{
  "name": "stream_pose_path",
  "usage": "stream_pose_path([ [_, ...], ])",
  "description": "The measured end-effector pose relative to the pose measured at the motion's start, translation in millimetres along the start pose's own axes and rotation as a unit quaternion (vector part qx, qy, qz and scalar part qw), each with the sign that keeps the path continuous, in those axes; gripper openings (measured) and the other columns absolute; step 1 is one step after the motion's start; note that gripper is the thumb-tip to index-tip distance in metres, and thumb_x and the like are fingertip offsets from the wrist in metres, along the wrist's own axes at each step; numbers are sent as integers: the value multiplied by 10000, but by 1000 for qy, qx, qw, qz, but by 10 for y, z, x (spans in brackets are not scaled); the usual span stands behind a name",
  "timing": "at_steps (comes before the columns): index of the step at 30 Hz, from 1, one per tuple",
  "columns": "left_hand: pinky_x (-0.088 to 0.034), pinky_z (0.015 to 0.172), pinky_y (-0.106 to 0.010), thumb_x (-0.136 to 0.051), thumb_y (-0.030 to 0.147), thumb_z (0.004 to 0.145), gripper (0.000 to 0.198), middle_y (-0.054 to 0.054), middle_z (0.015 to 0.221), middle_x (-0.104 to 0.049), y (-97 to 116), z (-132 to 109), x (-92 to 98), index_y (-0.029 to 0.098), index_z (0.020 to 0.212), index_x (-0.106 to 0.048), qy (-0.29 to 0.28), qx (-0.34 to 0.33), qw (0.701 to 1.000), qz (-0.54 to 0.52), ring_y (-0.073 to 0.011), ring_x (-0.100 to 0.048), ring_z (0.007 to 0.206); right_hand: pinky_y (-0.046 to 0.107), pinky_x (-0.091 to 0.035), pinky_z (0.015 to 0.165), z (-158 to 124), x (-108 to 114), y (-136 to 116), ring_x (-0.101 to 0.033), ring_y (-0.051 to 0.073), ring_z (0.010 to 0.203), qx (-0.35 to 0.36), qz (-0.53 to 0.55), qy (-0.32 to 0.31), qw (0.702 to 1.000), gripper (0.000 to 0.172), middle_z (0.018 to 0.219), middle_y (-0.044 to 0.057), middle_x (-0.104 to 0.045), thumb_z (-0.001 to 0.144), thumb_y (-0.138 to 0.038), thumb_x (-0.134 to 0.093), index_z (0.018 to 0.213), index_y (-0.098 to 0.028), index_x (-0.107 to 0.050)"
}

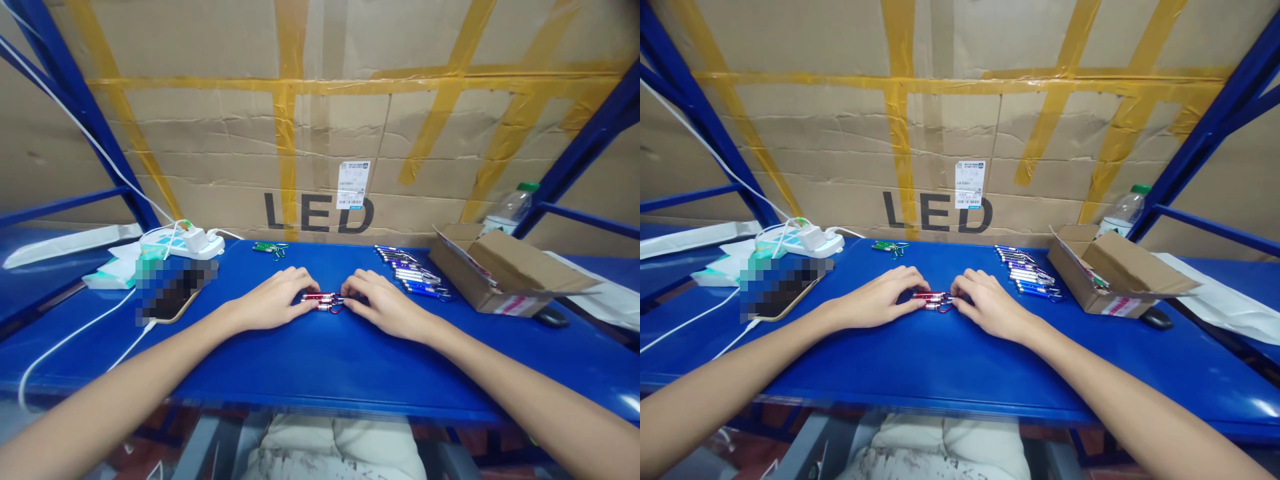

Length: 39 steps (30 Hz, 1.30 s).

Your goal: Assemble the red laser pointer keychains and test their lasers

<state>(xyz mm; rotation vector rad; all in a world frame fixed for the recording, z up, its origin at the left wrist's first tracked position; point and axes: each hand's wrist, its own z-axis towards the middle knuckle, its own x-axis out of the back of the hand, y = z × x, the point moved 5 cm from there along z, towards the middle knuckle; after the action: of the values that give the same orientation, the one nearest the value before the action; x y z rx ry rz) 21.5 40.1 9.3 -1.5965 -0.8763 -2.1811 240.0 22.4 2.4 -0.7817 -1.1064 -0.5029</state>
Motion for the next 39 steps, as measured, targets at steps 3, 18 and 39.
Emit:
stream_pose_path([
  [3, -457, 1014, -409, -535, 423, 1114, 254, -66, 1229, -680, -3, 1, 14, 251, 1240, -674, 4, 1, 1000, 1, -260, -610, 1117, 428, -463, 954, -14, 0, -86, -580, 270, 1066, 33, 12, -12, 999, 164, 1161, 87, -646, 1123, -272, -519, 1206, -246, -659],
  [18, -456, 1031, -426, -452, 388, 1140, 316, -89, 1253, -679, -28, 1, 4, 231, 1301, -675, 9, -1, 1000, 16, -269, -612, 1150, 473, -471, 1001, -43, 14, -189, -571, 286, 1128, 96, 25, -10, 995, 330, 1222, 107, -651, 1140, -337, -492, 1389, -301, -705],
  [39, -463, 1023, -430, -492, 367, 1128, 258, -83, 1257, -673, -39, -4, 28, 229, 1252, -671, 4, 7, 1000, 21, -272, -610, 1143, 488, -481, 1005, -64, -8, -224, -554, 290, 1127, 104, 13, -33, 994, 377, 1269, 102, -635, 1147, -359, -477, 1476, -339, -661],
])
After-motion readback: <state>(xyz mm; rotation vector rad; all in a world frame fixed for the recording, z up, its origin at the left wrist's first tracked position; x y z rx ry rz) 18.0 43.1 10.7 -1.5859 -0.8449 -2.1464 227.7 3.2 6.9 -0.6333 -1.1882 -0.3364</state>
